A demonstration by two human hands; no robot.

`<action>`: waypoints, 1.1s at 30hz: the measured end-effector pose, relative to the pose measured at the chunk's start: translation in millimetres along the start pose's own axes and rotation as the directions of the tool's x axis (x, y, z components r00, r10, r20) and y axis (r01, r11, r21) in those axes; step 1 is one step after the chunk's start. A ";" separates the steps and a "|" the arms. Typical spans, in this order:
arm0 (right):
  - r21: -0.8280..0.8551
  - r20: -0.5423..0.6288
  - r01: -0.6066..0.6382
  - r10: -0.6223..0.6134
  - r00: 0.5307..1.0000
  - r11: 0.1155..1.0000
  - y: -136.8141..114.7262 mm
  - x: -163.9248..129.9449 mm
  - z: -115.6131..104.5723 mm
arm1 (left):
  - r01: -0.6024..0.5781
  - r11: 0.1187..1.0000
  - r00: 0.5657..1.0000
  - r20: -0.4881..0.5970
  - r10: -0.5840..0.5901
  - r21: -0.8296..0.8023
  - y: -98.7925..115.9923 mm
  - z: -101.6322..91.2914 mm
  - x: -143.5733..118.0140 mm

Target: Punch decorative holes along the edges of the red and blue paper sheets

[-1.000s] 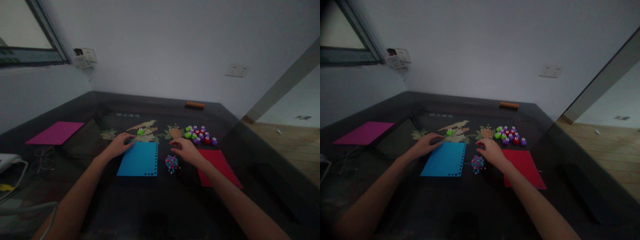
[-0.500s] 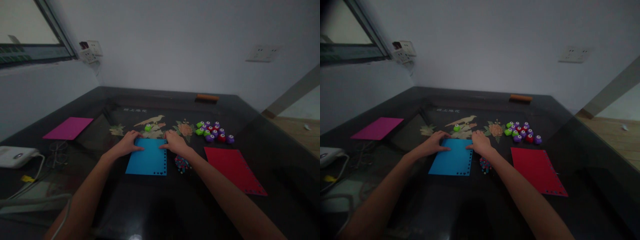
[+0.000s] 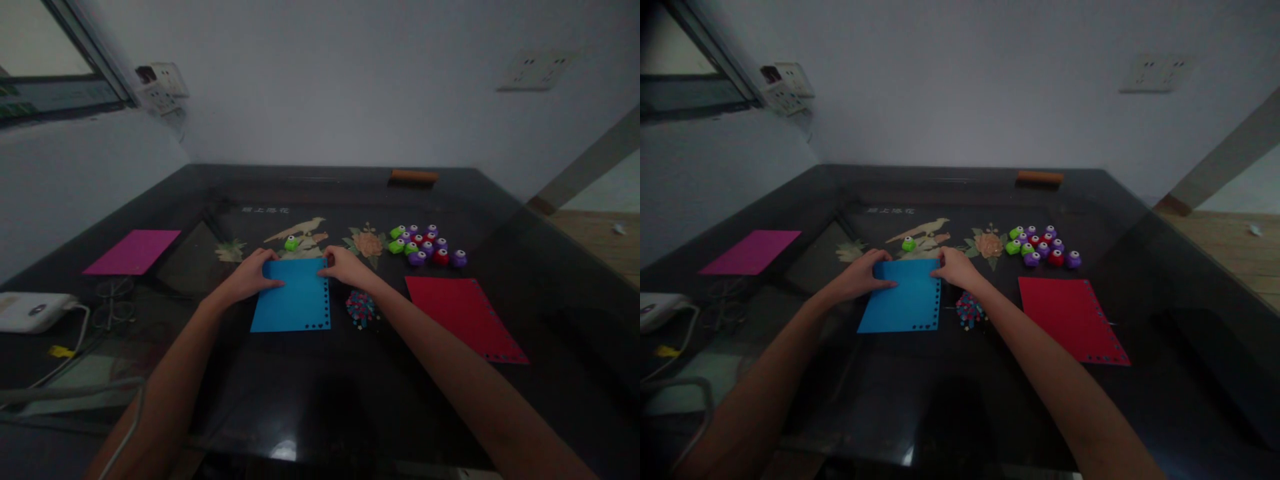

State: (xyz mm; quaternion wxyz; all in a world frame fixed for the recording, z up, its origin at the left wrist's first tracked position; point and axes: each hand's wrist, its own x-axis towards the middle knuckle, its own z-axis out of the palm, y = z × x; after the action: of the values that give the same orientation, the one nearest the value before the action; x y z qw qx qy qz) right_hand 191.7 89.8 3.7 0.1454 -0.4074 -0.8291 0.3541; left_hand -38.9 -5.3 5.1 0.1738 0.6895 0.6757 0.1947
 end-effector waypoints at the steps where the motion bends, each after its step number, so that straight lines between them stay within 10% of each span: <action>1: 0.051 0.004 0.000 0.000 1.000 0.999 0.5 0.2 -0.6 | 0.021 0.999 1.000 0.000 -0.021 -0.034 0.9 -1.1 -0.1; 12: 0.472 0.012 -0.018 0.014 1.000 0.881 2.7 1.5 -5.9 | 0.147 0.778 0.931 -0.182 -0.318 -0.610 11.2 -8.3 -0.6; 18: 0.609 -0.031 -0.011 0.037 0.999 0.793 -3.0 -1.8 -23.7 | 0.141 0.467 0.972 0.033 -0.231 -0.873 25.1 -0.6 -3.8; 24: 0.708 -0.073 0.034 0.025 0.997 0.706 -7.3 -7.0 -35.9 | 0.268 0.528 0.963 0.222 -0.151 -0.806 39.6 5.9 -10.2; 33: 0.670 -0.102 0.084 -0.020 0.995 0.738 -16.0 -12.3 -42.5 | 0.224 0.650 0.973 0.202 -0.109 -0.726 40.8 7.2 -10.3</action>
State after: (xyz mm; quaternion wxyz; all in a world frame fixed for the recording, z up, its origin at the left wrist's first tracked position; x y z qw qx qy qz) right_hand 212.8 93.5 45.7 0.3288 -0.3194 -0.6491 0.6070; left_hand -0.1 -16.5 19.1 0.5040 0.5051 0.5838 0.3874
